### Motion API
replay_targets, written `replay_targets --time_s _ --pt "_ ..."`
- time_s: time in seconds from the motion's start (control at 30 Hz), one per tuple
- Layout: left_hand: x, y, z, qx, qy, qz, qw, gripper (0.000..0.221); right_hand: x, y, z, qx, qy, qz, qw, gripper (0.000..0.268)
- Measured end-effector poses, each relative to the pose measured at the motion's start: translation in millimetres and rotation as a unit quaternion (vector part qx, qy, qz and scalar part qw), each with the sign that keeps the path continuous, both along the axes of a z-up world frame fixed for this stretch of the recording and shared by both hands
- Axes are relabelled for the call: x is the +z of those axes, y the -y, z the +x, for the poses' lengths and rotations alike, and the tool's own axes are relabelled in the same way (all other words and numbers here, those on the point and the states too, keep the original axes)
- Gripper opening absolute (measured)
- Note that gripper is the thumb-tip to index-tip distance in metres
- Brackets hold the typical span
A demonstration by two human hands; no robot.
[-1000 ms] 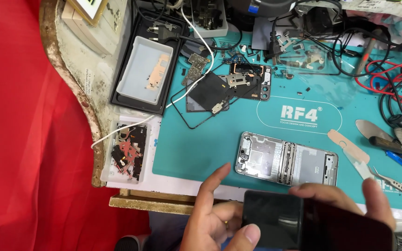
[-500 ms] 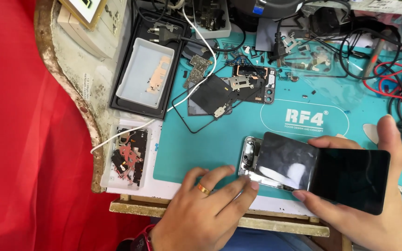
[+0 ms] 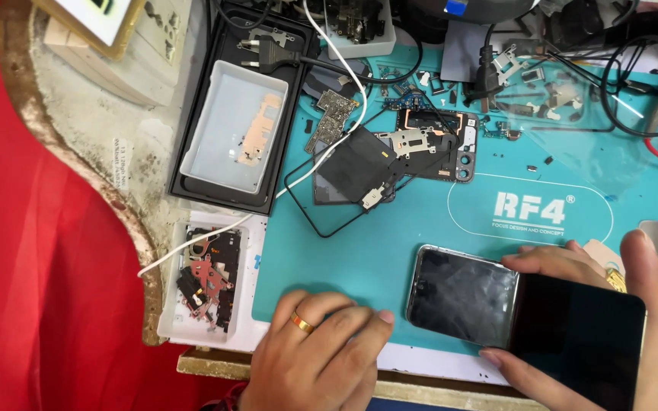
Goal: Disassembling a foldable smartphone and testing a replacement screen using tweezers and manual manipulation.
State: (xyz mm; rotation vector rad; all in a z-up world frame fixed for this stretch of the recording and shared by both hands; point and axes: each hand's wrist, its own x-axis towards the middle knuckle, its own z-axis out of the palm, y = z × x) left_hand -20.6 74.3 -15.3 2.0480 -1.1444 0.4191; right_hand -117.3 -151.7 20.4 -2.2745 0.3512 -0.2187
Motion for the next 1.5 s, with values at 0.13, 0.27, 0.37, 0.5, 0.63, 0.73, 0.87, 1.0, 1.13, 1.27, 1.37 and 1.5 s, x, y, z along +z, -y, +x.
replay_targets --time_s 0.13,0.27,0.37,0.5,0.63,0.73,0.87,1.0,1.13,1.27,1.37,1.5 --pt "-14.4 -2.0 -0.8 0.011 0.028 0.003 1.000 0.020 1.6 -7.7 9.5 -0.072 -0.028 0.018 0.997 0.135" --pt "-17.8 -0.1 -3.4 0.032 0.025 0.020 0.999 0.027 -3.6 -5.2 12.1 -0.027 0.014 -0.022 0.999 0.126" --pt "-13.7 5.1 -6.0 0.062 0.020 0.031 0.997 0.025 -7.6 -0.2 13.0 -0.067 -0.041 -0.034 0.996 0.114" --pt "-8.9 11.9 -9.7 0.114 0.006 0.047 0.992 0.015 -17.8 11.8 8.4 -0.043 -0.073 -0.089 0.992 0.089" --pt "-12.2 11.1 -12.8 0.120 0.001 0.064 0.991 0.014 -21.6 9.1 7.1 -0.048 -0.070 -0.076 0.993 0.095" --pt "-13.1 10.6 -14.0 0.121 -0.017 0.075 0.990 0.017 -22.2 3.4 7.8 -0.059 -0.059 -0.079 0.993 0.088" --pt "-12.8 10.7 -11.8 0.116 -0.004 0.072 0.991 0.017 -24.0 -0.2 5.4 -0.056 -0.027 -0.072 0.995 0.098" --pt "-10.2 12.2 -12.8 0.124 -0.014 0.078 0.989 0.016 -24.8 1.1 4.9 -0.061 -0.051 -0.096 0.992 0.089" --pt "-11.2 9.7 -12.9 0.117 -0.021 0.084 0.989 0.016 -25.7 7.1 3.6 -0.054 -0.080 -0.111 0.989 0.083" --pt "-10.7 10.5 -14.5 0.121 -0.029 0.087 0.988 0.015 -33.7 18.6 -0.2 -0.028 -0.081 -0.125 0.988 0.087" --pt "-10.2 10.1 -15.6 0.125 -0.041 0.091 0.987 0.015 -40.6 26.3 -1.4 -0.007 -0.081 -0.125 0.989 0.088" --pt "-9.1 10.9 -18.5 0.136 -0.059 0.101 0.984 0.016 -49.0 35.2 -5.7 0.013 -0.085 -0.128 0.988 0.092"
